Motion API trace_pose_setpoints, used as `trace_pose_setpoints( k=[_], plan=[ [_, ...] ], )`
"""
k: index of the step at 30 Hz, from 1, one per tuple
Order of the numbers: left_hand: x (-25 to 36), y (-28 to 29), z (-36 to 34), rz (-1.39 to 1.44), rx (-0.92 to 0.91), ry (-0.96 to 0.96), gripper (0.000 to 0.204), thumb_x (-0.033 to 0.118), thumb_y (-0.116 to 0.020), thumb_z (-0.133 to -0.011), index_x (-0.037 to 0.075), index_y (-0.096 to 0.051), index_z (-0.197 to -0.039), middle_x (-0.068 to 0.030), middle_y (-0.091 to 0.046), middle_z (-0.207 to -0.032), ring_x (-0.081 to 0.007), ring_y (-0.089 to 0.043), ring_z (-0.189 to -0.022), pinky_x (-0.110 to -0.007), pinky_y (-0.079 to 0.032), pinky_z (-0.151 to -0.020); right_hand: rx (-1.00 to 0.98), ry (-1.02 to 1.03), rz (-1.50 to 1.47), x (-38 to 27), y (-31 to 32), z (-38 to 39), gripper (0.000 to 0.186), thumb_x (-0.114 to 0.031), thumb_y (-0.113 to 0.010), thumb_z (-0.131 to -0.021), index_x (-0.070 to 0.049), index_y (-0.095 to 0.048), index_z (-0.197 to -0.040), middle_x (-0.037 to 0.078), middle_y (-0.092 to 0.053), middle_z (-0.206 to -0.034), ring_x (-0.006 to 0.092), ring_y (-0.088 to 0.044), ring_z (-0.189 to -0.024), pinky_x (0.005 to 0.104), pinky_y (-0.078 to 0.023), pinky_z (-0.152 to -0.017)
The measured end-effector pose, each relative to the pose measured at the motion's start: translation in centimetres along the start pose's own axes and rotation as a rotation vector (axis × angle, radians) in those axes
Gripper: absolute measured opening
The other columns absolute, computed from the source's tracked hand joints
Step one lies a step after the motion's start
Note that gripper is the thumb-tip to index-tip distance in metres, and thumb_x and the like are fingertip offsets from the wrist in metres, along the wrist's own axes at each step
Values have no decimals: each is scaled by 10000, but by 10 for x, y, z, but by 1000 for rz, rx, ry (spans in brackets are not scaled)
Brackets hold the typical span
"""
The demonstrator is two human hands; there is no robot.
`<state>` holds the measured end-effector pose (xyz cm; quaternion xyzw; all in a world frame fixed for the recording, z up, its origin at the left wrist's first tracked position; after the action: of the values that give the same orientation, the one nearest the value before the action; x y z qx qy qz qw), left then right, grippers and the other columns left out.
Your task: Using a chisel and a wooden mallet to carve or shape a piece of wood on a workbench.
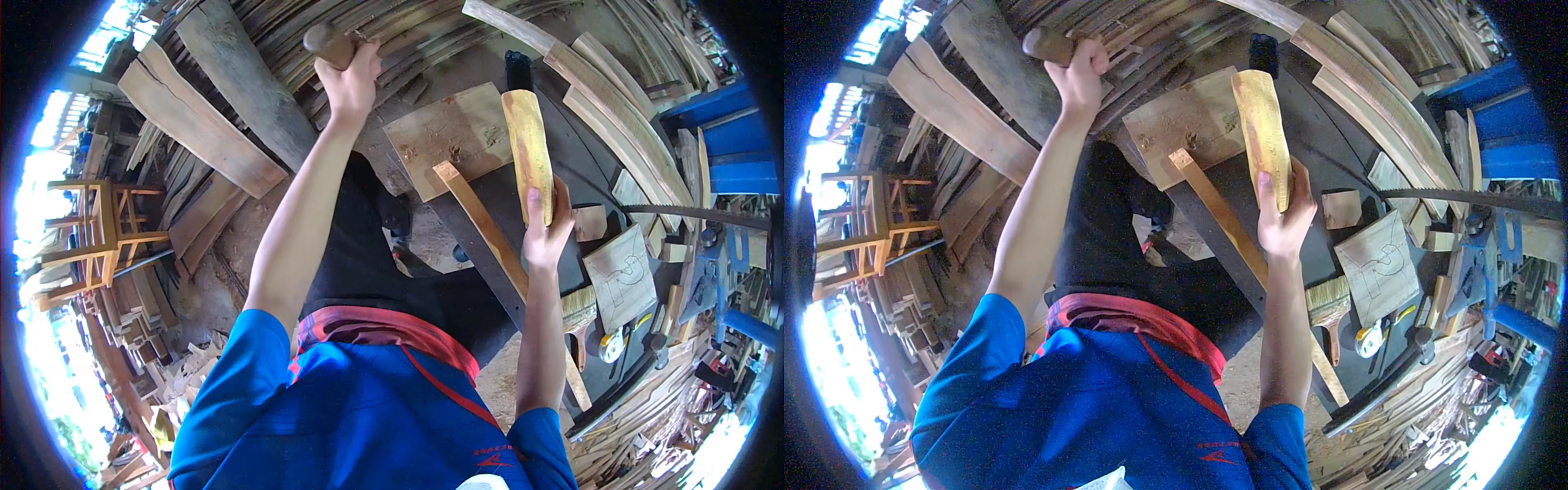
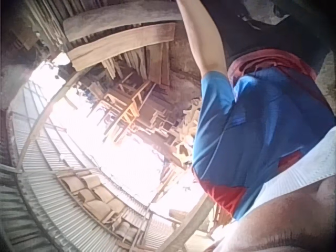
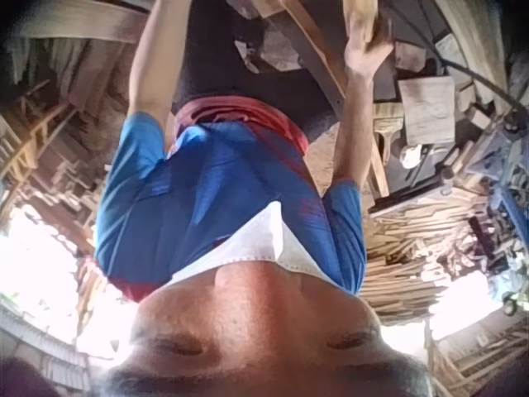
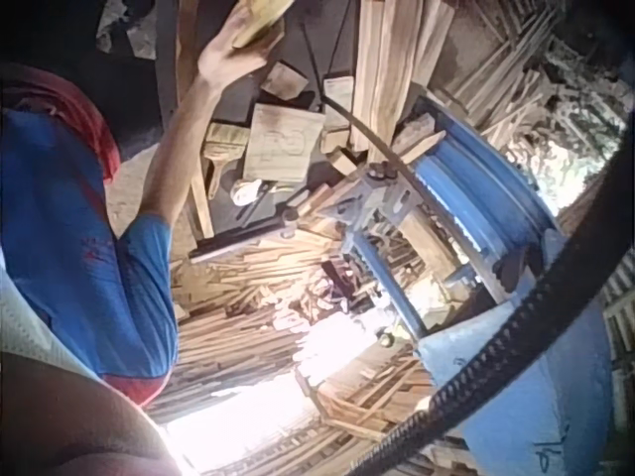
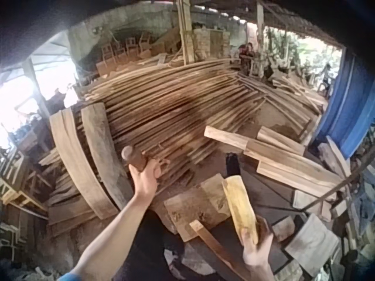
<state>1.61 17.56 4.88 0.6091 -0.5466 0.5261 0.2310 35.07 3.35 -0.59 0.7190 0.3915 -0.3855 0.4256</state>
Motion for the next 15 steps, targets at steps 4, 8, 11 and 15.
trace_pose_setpoints(
  k=[4,8,11,15],
  plan=[
    [-14,-42,25,446,-279,338,225,104,-540,-810,90,-398,-636,13,-340,-491,-85,-283,-412,-259,-200,-401,1,24,-13,-3,-3,-1,427,-299,-646,-870,50,-581,-1107,191,-665,-922,245,-658,-865,339,-504,-745],
    [-39,-84,62,464,-504,527,244,84,-551,-797,99,-392,-612,14,-340,-484,-98,-291,-384,-268,-198,-386,-36,-32,-5,-3,-4,1,432,-297,-651,-866,49,-579,-1114,188,-670,-920,240,-664,-837,337,-510,-727],
    [-44,-58,33,44,-311,383,243,94,-600,-793,79,-463,-593,-5,-442,-490,-112,-396,-387,-264,-260,-382,-8,-5,-27,-6,0,1,427,-295,-653,-865,44,-581,-1116,189,-672,-924,242,-666,-843,337,-513,-739],
    [9,-12,-14,-394,-45,-98,186,117,-635,-797,20,-569,-653,-34,-542,-537,-120,-462,-428,-258,-334,-412,-25,34,-21,-4,-4,0,417,-280,-655,-867,40,-577,-1124,190,-671,-929,246,-670,-859,335,-514,-749]
  ],
)
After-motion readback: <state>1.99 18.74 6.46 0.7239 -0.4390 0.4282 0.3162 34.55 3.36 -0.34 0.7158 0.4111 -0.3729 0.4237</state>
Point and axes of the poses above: each hand's wrist, its own z-axis away from the middle knuckle, its own y-axis out of the back of the hand, x = y × z, the point moved 10 cm from there along -z, towards the middle knuckle
